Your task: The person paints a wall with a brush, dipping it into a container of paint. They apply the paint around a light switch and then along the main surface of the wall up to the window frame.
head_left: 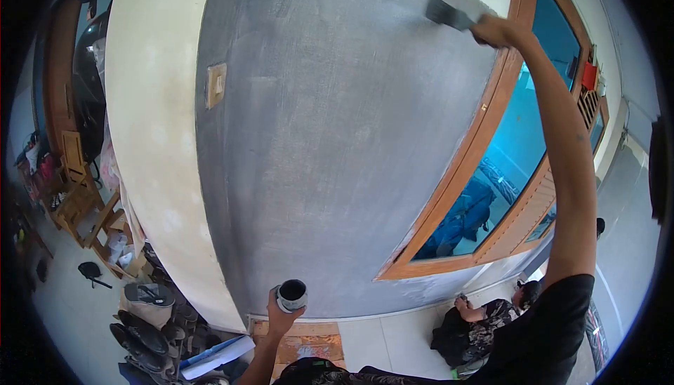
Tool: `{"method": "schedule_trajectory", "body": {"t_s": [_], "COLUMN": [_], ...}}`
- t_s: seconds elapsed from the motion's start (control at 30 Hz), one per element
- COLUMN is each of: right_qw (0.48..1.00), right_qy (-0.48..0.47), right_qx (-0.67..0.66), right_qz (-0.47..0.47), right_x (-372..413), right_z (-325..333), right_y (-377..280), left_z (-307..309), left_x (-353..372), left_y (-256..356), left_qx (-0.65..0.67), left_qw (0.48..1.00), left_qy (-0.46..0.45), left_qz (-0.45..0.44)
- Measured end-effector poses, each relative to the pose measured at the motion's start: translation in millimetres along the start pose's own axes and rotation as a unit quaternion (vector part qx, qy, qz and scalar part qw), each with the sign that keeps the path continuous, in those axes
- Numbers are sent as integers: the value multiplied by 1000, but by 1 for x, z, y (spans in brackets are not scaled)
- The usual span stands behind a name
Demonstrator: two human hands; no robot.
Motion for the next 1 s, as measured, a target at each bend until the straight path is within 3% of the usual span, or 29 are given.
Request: {"method": "schedule_trajectory", "body": {"t_s": [0.1,0.17,0.3,0.37,0.4,0.43,0.6,0.8,0.9,1.0], "right_qw": [997,980,979,957,959,946,959,965,985,978], "right_qy": [-38,-55,-2,35,98,124,140,82,20,30], "right_qx": [55,128,28,2,4,-22,-31,-79,-90,-85], "right_qz": [-41,144,204,288,265,300,244,235,143,188], "right_x": [22,14,15,1,-12,-25,-64,-79,-73,-73], "right_z": [11,26,81,100,104,110,135,139,133,144], "right_y": [19,7,-121,-182,-205,-225,-283,-280,-266,-257], "left_z": [-18,-26,-34,-37,-35,-31,-8,25,29,35], "left_x": [-1,-2,2,6,8,12,33,36,31,26], "left_y": [4,7,-8,-20,-19,-15,-16,-26,-33,-36], "left_qx": [21,26,40,61,61,51,79,42,50,54], "left_qw": [1000,999,998,997,996,997,994,992,991,991], "left_qy": [10,25,44,49,57,60,76,118,119,117], "left_qz": [-3,-3,-6,0,-4,-3,22,20,27,32]}}
Point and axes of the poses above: each hand's wrist, its own x-axis away from the middle knuckle, its own z-axis out of the back of the hand, y = z × x, the point moved 4 cm from there along -x, towards the middle knuckle
